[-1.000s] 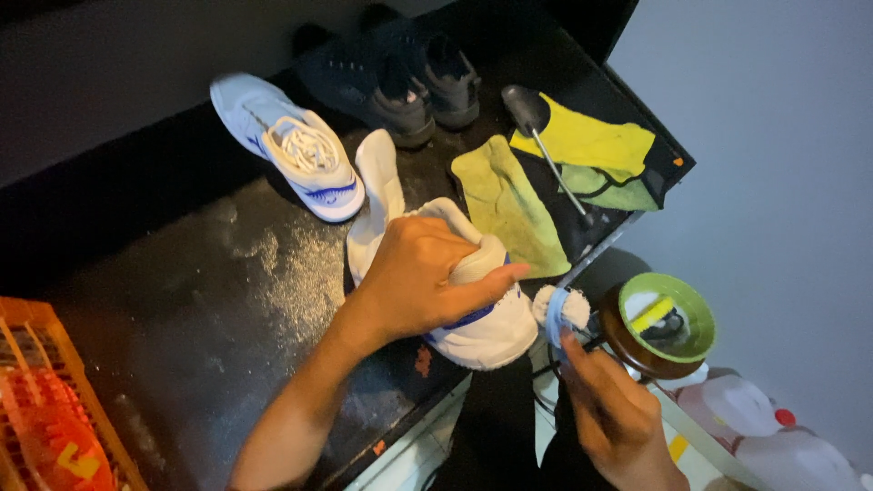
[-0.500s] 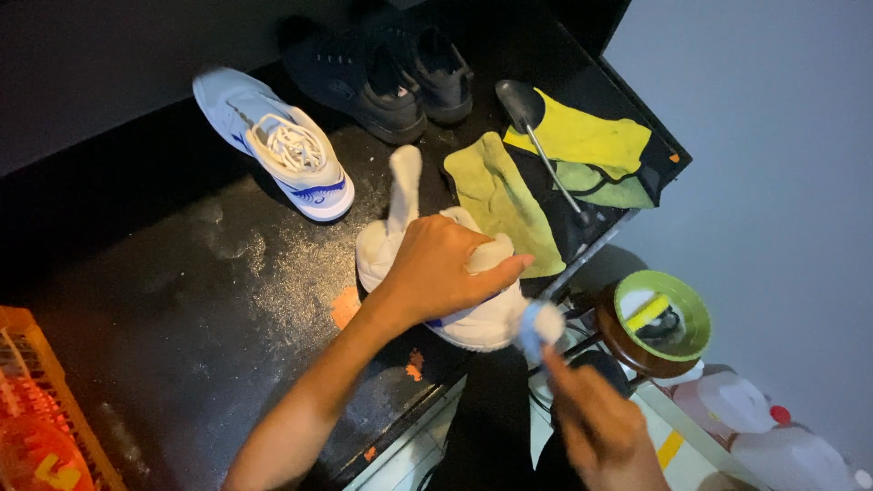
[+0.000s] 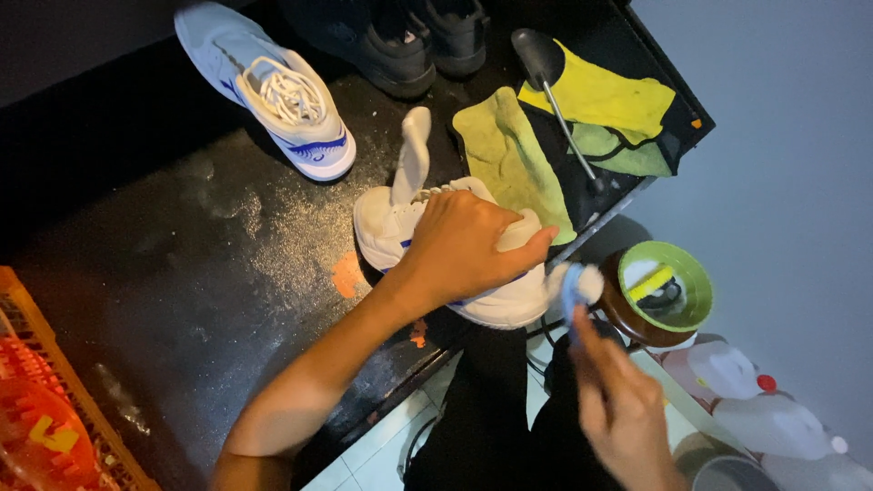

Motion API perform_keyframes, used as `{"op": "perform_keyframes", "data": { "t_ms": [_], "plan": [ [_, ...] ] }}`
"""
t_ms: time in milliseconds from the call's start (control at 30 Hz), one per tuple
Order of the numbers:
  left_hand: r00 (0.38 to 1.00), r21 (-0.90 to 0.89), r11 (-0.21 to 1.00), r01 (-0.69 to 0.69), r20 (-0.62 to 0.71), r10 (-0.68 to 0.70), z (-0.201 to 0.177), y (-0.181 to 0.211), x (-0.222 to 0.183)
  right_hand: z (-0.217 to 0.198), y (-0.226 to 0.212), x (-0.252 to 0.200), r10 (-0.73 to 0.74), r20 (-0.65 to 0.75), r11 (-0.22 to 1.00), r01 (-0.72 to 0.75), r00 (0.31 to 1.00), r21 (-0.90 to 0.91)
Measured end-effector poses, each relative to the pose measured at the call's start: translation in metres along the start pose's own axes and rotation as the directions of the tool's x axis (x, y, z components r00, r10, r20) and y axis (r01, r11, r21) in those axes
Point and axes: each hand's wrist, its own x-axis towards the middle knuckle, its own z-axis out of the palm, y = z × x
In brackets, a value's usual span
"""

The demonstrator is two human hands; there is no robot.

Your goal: The person cleans a pair of white sneakers by scrubbing the outer surfaces and interior with a brush and wiping them with a cloth.

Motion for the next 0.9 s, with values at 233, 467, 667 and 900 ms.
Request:
{"op": "perform_keyframes", "data": {
  "t_ms": [233, 467, 667, 900],
  "plan": [
    [0.997, -0.043, 0.998, -0.038, -0.072, 0.035, -0.008, 0.007, -0.003, 0.007, 0.002, -0.02, -0.023, -0.07, 1.0, 0.023, 0.997, 0.007],
    [0.957, 0.125, 0.971, -0.205, -0.184, 0.226, -0.005, 0.012, -0.003, 0.015, 0.005, -0.017, -0.09, -0.002, 0.993, 0.09, 0.996, 0.072],
    [0.915, 0.088, 0.959, -0.268, -0.288, 0.282, -0.005, 0.007, -0.001, 0.022, 0.005, -0.014, 0.073, -0.047, 0.994, -0.069, 0.996, 0.084],
    [0.901, 0.102, 0.954, -0.282, -0.314, 0.3, -0.006, 0.011, -0.003, 0.015, 0.0, -0.008, 0.082, -0.029, 0.995, -0.08, 0.996, 0.066]
  ]
}}
